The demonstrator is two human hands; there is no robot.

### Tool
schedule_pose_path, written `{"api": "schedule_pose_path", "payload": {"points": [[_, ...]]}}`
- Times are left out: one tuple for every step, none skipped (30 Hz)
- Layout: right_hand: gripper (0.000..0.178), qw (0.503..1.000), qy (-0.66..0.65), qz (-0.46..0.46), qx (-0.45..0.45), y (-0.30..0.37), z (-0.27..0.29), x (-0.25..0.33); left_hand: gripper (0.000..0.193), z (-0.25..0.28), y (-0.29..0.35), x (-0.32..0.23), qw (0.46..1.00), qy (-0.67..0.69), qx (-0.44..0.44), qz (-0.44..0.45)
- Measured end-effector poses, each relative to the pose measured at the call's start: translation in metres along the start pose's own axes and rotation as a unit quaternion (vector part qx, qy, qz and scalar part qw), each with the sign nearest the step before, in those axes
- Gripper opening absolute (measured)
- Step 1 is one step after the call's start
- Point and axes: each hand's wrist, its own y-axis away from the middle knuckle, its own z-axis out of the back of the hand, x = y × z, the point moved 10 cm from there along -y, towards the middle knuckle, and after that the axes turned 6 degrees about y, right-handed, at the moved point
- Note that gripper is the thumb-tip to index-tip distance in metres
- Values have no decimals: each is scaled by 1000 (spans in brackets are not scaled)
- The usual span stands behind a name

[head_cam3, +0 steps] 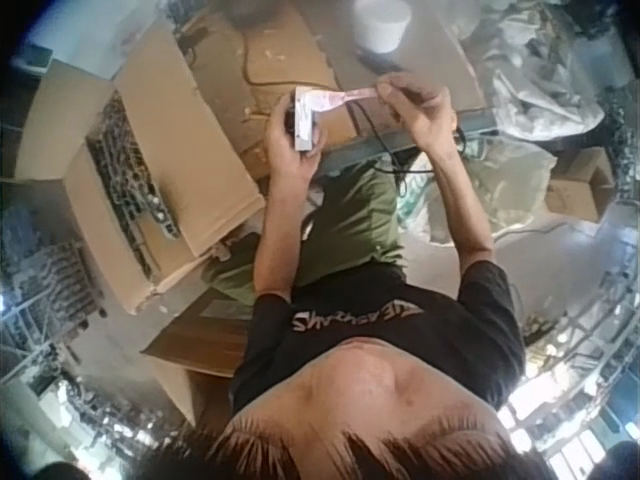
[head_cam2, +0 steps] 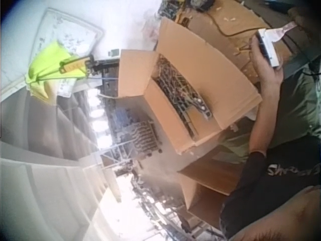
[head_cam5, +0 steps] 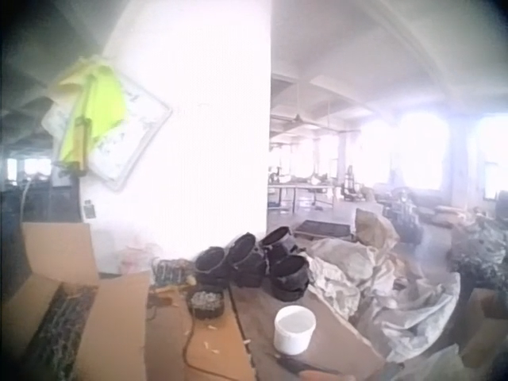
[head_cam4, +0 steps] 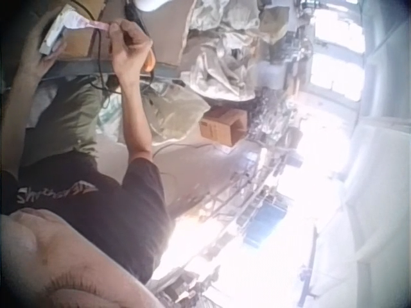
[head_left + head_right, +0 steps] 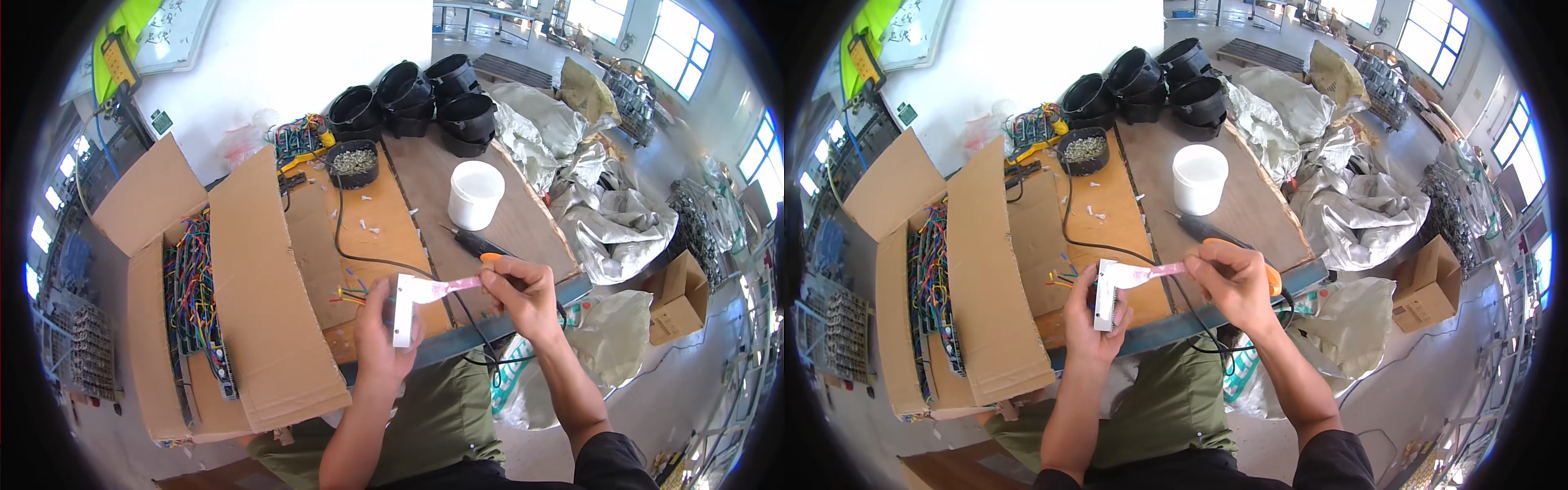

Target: The person assembles electronic components into a housing by applying thermal paste to a circuit board, placing the board into a black plastic casing, and securing it with screws using a powered screwdriver.

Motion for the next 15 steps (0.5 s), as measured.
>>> {"api": "schedule_pose_path", "payload": {"points": [[7,1000,-2,-7,6,5,-4,6,26,5,0,-3,1000,-4,-27,-11],[7,999,16,15,36,9,-12,14,26,9,0,-6,998,-8,-54,-22],[7,997,33,37,67,12,-21,21,26,13,2,-9,996,-11,-82,-33],[6,993,53,58,93,16,-26,26,26,12,3,-7,997,-6,-80,-22],[6,993,71,60,79,14,-25,21,26,11,4,-5,997,-1,-79,-11],[6,994,74,59,57,9,-19,15,25,11,5,-3,997,4,-77,0],[6,995,78,58,33,2,-11,11,26,6,5,-2,999,1,-33,10],[7,995,83,57,10,-3,-3,11,27,5,6,-1,999,-8,-29,17],[7,999,33,12,-3,-5,1,4,28,4,6,1,999,-16,-24,25],[7,999,33,18,11,-4,-2,6,28,5,7,1,999,-25,-22,29],[7,999,34,24,24,-2,-6,7,29,7,8,0,999,-19,-31,29],[8,998,35,30,38,1,-10,9,30,9,8,-1,999,-14,-39,29],[8,996,44,42,63,6,-17,14,31,10,9,-2,999,-8,-46,28],[8,995,36,28,84,11,-23,8,32,10,9,-1,998,4,-47,34],[7,995,20,14,96,16,-27,5,32,9,9,1,998,16,-48,39]]}}
